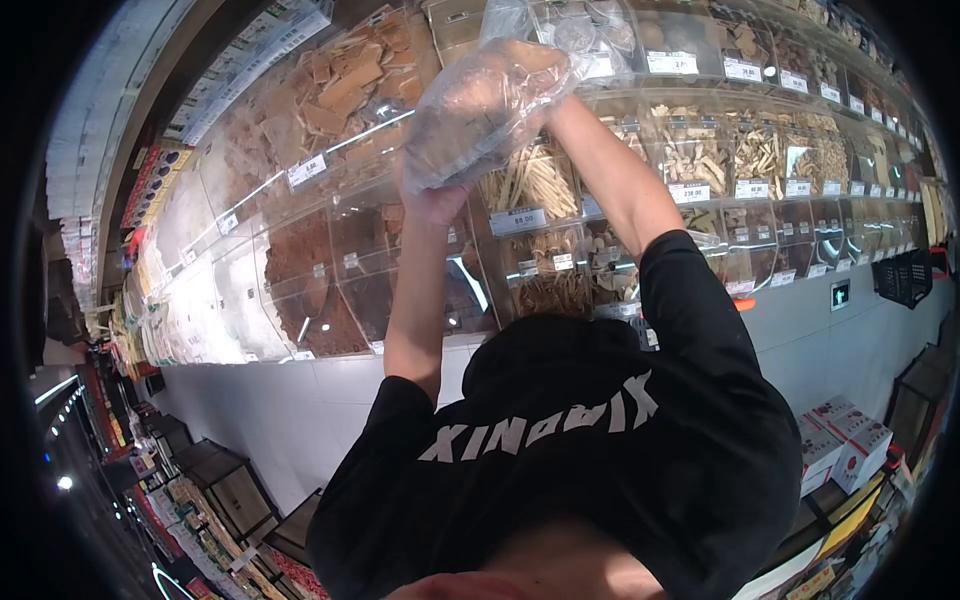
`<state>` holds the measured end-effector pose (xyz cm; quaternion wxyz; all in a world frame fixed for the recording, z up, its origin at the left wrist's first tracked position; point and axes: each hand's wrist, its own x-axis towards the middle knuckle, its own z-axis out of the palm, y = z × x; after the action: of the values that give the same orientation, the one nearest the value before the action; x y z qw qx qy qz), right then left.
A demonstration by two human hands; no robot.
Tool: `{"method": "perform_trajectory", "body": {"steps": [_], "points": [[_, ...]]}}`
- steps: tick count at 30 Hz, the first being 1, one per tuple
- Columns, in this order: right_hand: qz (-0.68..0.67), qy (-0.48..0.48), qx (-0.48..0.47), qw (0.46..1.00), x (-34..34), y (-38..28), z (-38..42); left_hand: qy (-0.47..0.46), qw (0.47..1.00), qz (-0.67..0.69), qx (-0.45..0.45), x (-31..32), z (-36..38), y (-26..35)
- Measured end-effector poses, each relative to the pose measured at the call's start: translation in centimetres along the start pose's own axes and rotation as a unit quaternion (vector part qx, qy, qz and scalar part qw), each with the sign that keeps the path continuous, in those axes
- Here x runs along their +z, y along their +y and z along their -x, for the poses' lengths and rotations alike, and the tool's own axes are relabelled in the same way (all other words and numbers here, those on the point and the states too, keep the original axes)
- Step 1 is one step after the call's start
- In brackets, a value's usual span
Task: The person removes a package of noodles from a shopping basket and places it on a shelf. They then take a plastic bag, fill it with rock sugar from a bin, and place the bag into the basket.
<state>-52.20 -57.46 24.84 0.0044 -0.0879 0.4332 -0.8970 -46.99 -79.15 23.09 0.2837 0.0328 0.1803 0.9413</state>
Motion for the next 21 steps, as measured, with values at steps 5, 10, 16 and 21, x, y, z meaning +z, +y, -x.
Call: {"method": "perform_trajectory", "body": {"steps": [5, 10, 16, 21], "points": [[0.059, 0.171, 0.17, 0.969, -3.5, 1.0, -3.7, -0.011, 1.0, 0.023, -0.007, -0.2, -3.2, 1.6], [-0.07, 0.19, 0.044, 0.978, -1.3, -2.0, 1.4, 0.073, 0.996, -0.03, -0.029, -1.3, -5.7, 2.3], [0.174, 0.242, 0.042, 0.954, -5.1, -1.5, 1.2, 0.159, 0.978, -0.102, -0.087, -0.2, -7.5, 2.1], [0.273, 0.248, 0.033, 0.929, -6.8, -0.4, 1.6, 0.215, 0.931, -0.291, 0.042, 0.3, -6.1, 0.8]]}}
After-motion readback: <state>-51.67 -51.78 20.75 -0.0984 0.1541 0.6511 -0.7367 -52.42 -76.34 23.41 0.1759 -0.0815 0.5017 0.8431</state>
